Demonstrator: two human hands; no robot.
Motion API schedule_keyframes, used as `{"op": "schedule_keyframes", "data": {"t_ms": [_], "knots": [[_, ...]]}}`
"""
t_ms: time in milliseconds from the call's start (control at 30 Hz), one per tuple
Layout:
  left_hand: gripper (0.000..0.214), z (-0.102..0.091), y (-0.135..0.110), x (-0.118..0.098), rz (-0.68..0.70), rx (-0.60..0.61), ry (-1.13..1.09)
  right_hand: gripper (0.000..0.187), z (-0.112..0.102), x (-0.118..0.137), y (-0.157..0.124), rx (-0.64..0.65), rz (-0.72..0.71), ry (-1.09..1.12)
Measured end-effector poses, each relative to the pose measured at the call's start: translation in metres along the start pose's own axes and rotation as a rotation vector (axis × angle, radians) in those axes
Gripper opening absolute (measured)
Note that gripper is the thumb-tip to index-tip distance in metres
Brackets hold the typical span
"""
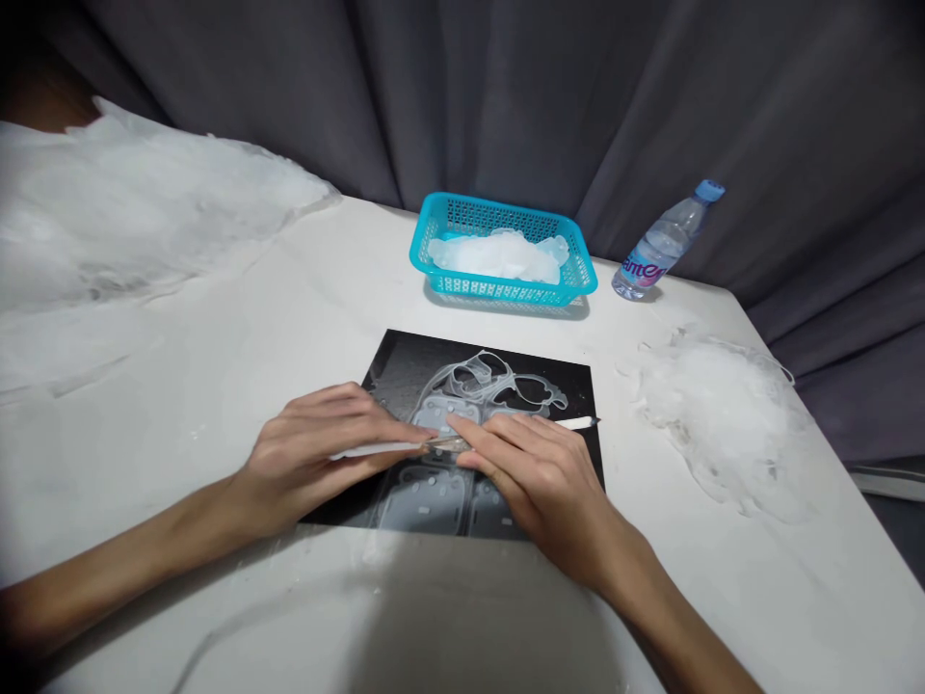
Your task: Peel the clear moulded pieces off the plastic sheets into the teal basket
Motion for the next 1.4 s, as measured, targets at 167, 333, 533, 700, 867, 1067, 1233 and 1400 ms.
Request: {"op": "schedule_keyframes", "data": {"t_ms": [167,333,533,700,867,1067,1233,1400], "knots": [[0.023,0.000,-0.001,0.000,0.006,0.002,-0.010,0.031,0.001,-0.002,-0.001,0.006,0.008,0.000],[0.022,0.001,-0.001,0.001,0.004,0.011,-0.006,0.032,0.003,-0.003,-0.002,0.015,0.034,0.015],[0.019,-0.001,0.000,0.000,-0.012,0.008,0.001,0.033,0.001,-0.009,-0.003,-0.041,0.087,0.144],[0.019,-0.001,0.002,0.000,-0.014,0.001,-0.005,0.032,0.003,-0.015,-0.002,-0.029,0.136,0.207],[0.021,-0.002,0.001,0.001,-0.009,-0.012,-0.038,0.034,-0.001,-0.029,-0.006,-0.007,0.221,0.166],[0.014,0.000,0.001,0.006,-0.124,-0.035,-0.132,0.041,-0.010,-0.088,-0.020,-0.087,0.457,-0.235],[0.016,0.005,-0.006,0.013,-0.287,-0.048,-0.332,0.055,-0.005,-0.135,-0.035,-0.073,0.613,-0.451],[0.023,0.008,-0.006,0.015,-0.381,-0.031,-0.497,0.060,0.002,-0.156,-0.044,-0.120,0.656,-0.424]]}}
Point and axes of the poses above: each hand's wrist, its own y-axis towards the middle knuckle, its own z-axis out of the palm, x = y × z, the point moved 5 cm from there along y, towards the middle knuckle, and after that the axes turned 8 degrees about -y, right-handed, at the moved point
